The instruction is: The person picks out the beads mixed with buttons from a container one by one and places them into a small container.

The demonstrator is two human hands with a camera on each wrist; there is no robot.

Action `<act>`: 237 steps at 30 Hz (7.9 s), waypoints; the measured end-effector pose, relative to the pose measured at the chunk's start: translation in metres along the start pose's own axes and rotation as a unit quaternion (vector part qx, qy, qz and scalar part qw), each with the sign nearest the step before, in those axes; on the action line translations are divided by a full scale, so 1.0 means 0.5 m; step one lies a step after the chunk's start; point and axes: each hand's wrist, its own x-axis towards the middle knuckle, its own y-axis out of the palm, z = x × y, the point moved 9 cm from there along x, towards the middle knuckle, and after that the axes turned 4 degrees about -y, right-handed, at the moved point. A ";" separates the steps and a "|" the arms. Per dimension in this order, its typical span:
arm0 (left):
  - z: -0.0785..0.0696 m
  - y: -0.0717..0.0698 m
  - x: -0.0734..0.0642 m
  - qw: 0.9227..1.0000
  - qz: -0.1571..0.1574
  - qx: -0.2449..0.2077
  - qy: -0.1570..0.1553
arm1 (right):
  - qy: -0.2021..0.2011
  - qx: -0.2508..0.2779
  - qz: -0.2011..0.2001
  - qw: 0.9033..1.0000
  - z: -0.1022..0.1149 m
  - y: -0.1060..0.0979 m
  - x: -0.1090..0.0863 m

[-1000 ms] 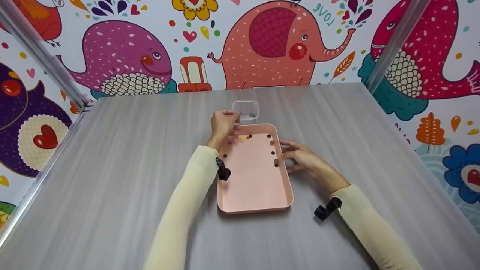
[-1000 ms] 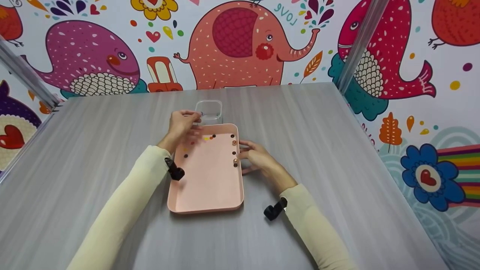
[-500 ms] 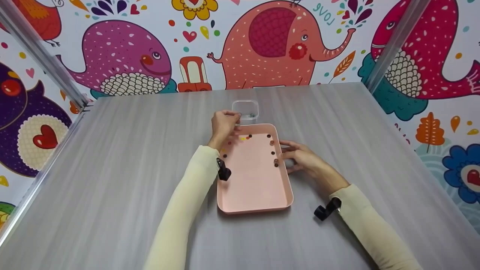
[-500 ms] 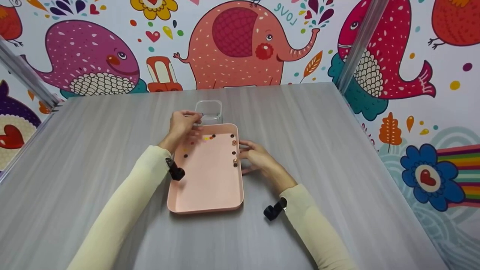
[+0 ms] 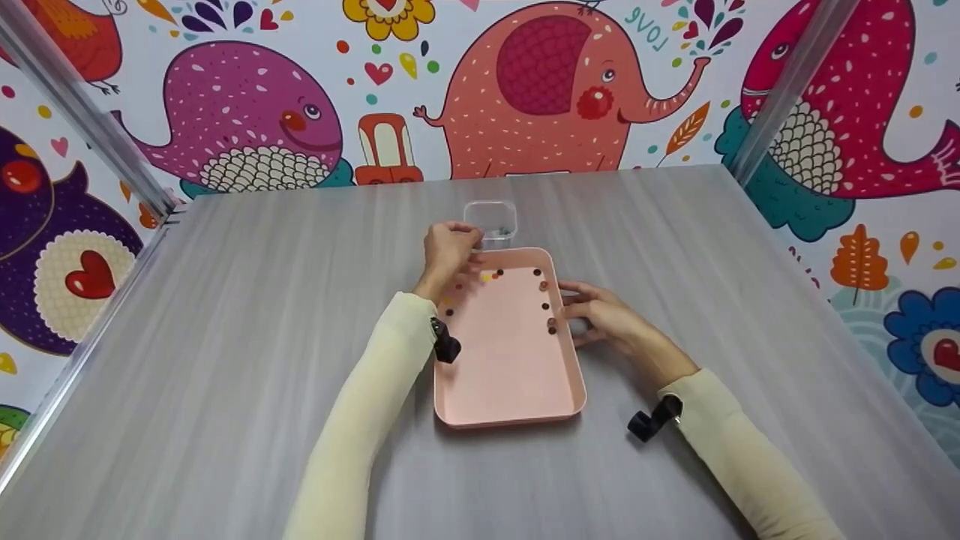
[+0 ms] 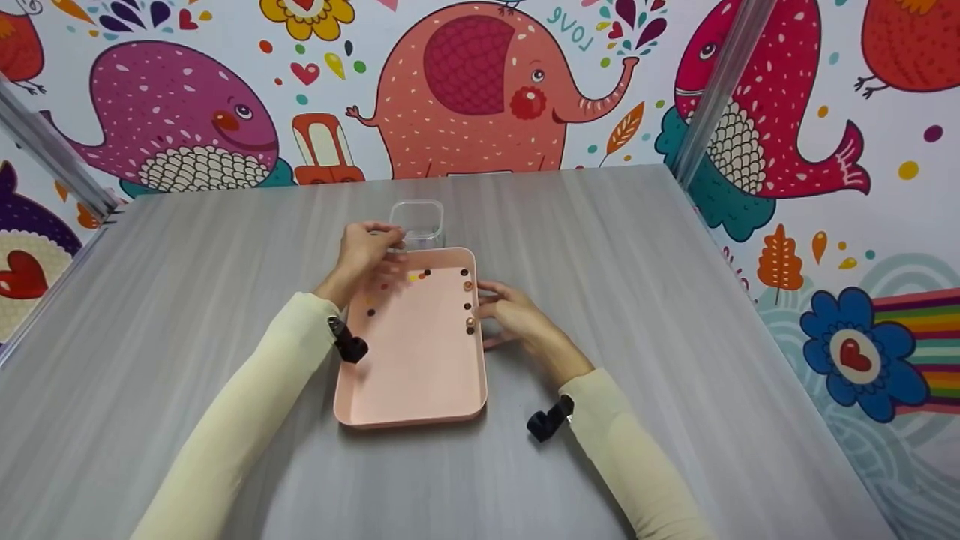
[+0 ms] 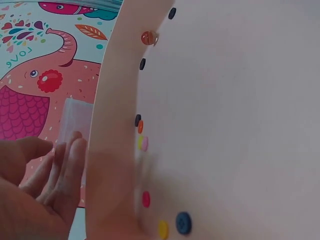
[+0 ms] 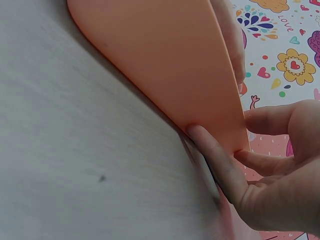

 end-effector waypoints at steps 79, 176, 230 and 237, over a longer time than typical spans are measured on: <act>0.067 0.182 -0.162 0.957 0.270 0.103 -0.023 | -0.004 0.002 0.009 1.000 0.002 0.003 -0.001; 0.017 0.112 -0.123 0.965 0.243 0.084 -0.050 | 0.006 -0.002 0.000 1.000 -0.001 0.001 -0.002; 0.017 0.022 -0.019 0.986 0.087 -0.116 -0.083 | -0.006 -0.003 0.002 1.000 -0.001 -0.002 0.000; 0.027 0.024 -0.012 0.985 0.078 -0.124 -0.090 | -0.001 -0.001 0.000 1.000 -0.002 -0.001 -0.004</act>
